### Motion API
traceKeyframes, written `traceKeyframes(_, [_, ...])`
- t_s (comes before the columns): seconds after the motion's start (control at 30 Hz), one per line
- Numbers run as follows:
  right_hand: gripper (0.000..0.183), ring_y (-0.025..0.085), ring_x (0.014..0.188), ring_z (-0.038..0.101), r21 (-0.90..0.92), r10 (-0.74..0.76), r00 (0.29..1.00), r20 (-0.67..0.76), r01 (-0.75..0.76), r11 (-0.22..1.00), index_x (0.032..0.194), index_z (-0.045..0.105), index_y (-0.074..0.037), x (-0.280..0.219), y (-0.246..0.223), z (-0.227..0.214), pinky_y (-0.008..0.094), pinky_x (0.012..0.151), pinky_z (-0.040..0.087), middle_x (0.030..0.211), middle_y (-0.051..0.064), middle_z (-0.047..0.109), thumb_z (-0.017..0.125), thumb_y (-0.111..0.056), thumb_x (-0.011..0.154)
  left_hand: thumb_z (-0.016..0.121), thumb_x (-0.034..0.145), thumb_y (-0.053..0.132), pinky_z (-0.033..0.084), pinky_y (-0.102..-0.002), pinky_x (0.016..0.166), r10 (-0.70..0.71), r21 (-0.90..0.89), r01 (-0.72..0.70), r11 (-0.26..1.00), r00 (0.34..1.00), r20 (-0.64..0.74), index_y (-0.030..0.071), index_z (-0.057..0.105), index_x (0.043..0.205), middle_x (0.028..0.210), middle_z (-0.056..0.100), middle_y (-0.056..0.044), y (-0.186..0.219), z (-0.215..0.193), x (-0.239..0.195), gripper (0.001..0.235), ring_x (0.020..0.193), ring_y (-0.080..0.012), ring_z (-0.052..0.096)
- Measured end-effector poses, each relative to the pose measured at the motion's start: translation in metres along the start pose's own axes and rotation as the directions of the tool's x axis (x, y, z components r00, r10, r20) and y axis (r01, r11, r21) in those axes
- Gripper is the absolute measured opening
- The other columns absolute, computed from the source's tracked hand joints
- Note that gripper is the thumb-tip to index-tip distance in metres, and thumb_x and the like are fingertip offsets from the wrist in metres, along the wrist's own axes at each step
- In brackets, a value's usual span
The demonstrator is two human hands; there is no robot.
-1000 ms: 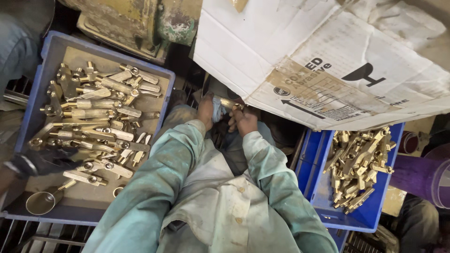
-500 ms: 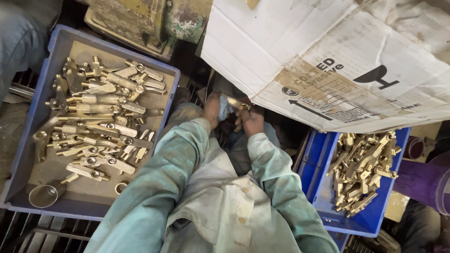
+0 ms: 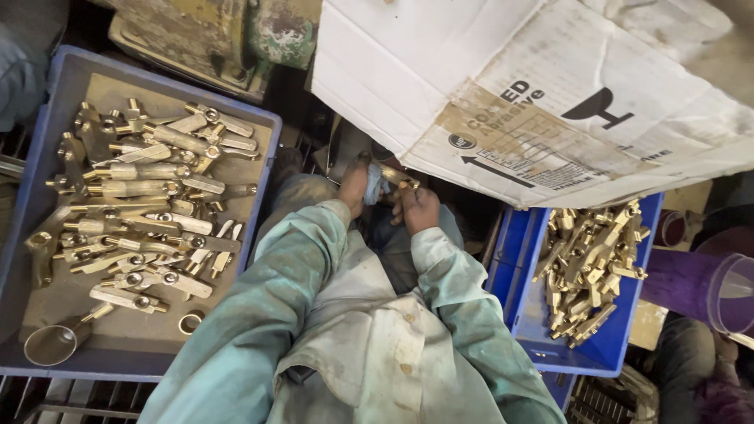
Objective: The person picks up individual gold-colored metal latch components from a large blue tray, wipes them with a blue cloth, and places them into a smaller blue bin.
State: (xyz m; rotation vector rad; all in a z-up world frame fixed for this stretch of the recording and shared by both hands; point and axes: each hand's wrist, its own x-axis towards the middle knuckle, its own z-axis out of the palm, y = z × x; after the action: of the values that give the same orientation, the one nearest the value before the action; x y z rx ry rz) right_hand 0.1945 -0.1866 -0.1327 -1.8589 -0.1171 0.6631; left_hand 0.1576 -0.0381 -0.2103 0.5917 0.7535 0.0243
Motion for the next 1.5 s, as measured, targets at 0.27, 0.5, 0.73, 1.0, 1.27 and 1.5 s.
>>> traceKeyframes(0.27, [0.033, 0.015, 0.044, 0.055, -0.063, -0.045, 0.998, -0.052, 0.042, 0.997, 0.085, 0.064, 0.001, -0.016, -0.013, -0.003, 0.03, 0.04, 0.049, 0.061, 0.008, 0.061, 0.058, -0.026, 0.103, 0.034, 0.106, 0.057, 0.05, -0.033, 0.043, -0.011, 0.012, 0.01, 1.0, 0.999, 0.047, 0.007, 0.061, 0.1, 0.069, 0.064, -0.01, -0.011, 0.0, 0.005, 0.057, 0.05, -0.0211, 0.062])
traceKeyframes(0.5, [0.022, 0.012, 0.053, 0.063, -0.342, -0.068, 0.997, 0.03, 0.074, 0.937, 0.099, 0.072, -0.002, -0.077, -0.089, -0.03, 0.027, 0.05, 0.05, 0.064, 0.006, 0.066, 0.063, -0.022, 0.1, 0.043, 0.104, 0.056, 0.055, -0.034, 0.053, -0.01, -0.063, 0.024, 0.998, 0.977, 0.215, 0.01, 0.061, 0.111, 0.084, 0.068, -0.009, 0.035, 0.019, -0.086, 0.05, 0.062, -0.0209, 0.065])
traceKeyframes(0.73, [0.036, 0.016, 0.092, 0.071, 0.153, -0.285, 0.95, 0.125, 0.265, 0.952, 0.131, 0.062, 0.005, -0.168, -0.18, -0.063, 0.028, 0.081, 0.059, 0.103, 0.012, 0.074, 0.064, -0.001, 0.095, 0.054, 0.108, 0.043, 0.052, -0.031, 0.089, 0.545, 0.117, -0.629, 0.769, 0.739, 0.397, 0.005, 0.056, 0.126, 0.115, 0.065, -0.01, 0.101, 0.053, -0.242, 0.042, 0.101, -0.0181, 0.063])
traceKeyframes(1.0, [0.044, 0.021, 0.1, 0.073, 0.22, -0.337, 0.933, 0.126, 0.306, 0.927, 0.131, 0.055, 0.005, -0.199, -0.197, -0.065, 0.032, 0.089, 0.06, 0.111, 0.016, 0.073, 0.066, 0.001, 0.09, 0.05, 0.112, 0.045, 0.048, -0.03, 0.101, 0.668, 0.222, -0.801, 0.555, 0.589, 0.454, 0.003, 0.056, 0.127, 0.121, 0.062, -0.009, 0.116, 0.069, -0.281, 0.045, 0.112, -0.0163, 0.06])
traceKeyframes(1.27, [0.04, 0.02, 0.095, 0.072, 0.106, -0.356, 0.93, 0.088, 0.347, 0.932, 0.131, 0.058, 0.006, -0.224, -0.184, -0.065, 0.032, 0.087, 0.059, 0.106, 0.017, 0.074, 0.068, -0.003, 0.093, 0.054, 0.107, 0.038, 0.06, -0.032, 0.075, 0.36, -0.167, -0.321, 0.932, 0.776, 0.518, 0.006, 0.049, 0.129, 0.111, 0.066, -0.014, 0.114, 0.071, -0.281, 0.039, 0.089, -0.0208, 0.069])
traceKeyframes(1.5, [0.045, 0.022, 0.102, 0.072, 0.121, -0.367, 0.924, 0.111, 0.354, 0.927, 0.131, 0.056, 0.006, -0.24, -0.179, -0.052, 0.034, 0.092, 0.059, 0.113, 0.018, 0.07, 0.07, 0.006, 0.089, 0.053, 0.114, 0.037, 0.054, -0.028, 0.082, 0.438, -0.077, -0.485, 0.871, 0.697, 0.568, 0.004, 0.056, 0.129, 0.111, 0.064, -0.011, 0.124, 0.064, -0.279, 0.037, 0.097, -0.0149, 0.063])
